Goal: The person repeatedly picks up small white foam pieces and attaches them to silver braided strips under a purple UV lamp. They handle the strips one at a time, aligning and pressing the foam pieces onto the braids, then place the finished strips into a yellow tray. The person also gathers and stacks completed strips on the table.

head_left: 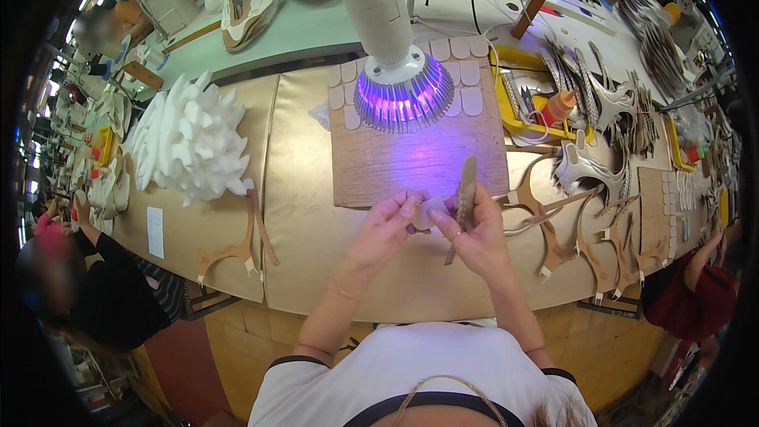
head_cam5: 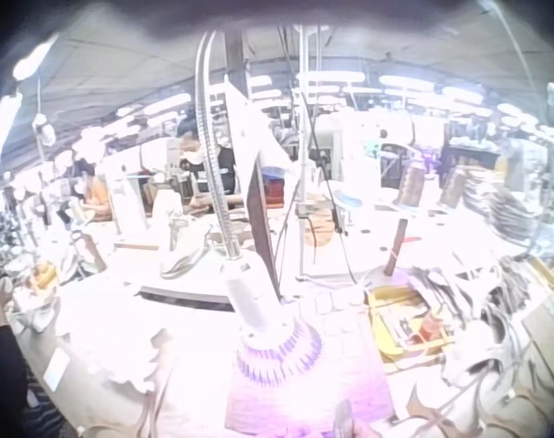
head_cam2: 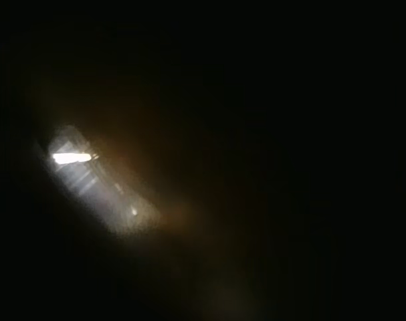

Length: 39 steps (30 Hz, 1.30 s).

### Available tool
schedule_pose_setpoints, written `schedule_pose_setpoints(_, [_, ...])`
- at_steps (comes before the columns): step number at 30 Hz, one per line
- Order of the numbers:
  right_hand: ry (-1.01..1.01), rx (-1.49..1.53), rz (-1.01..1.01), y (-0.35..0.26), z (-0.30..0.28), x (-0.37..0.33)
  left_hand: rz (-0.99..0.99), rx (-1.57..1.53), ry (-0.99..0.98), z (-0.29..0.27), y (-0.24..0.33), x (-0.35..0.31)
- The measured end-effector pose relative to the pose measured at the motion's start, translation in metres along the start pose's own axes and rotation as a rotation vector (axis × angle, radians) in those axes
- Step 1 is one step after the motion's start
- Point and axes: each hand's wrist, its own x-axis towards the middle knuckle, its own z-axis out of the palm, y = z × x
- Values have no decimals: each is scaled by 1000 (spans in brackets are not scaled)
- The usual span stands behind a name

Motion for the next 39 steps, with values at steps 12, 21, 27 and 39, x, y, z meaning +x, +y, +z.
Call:
schedule_pose_setpoints(12, [55, -44, 42, -8, -9, 0, 220, 480, 136, -20, 14, -5])
schedule_pose_setpoints(21, [35, -16, 53, -7, -6, 2, 336, 892, 435, -19, 3, -13])
schedule_pose_setpoints(27, [56, -51, 70, -12, -6, 2, 554, 2116, 630, -5, -3, 0])
schedule_pose_setpoints(39, [77, 105, 57, -10, 6, 18, 619, 1078, 248, 16, -22, 1])
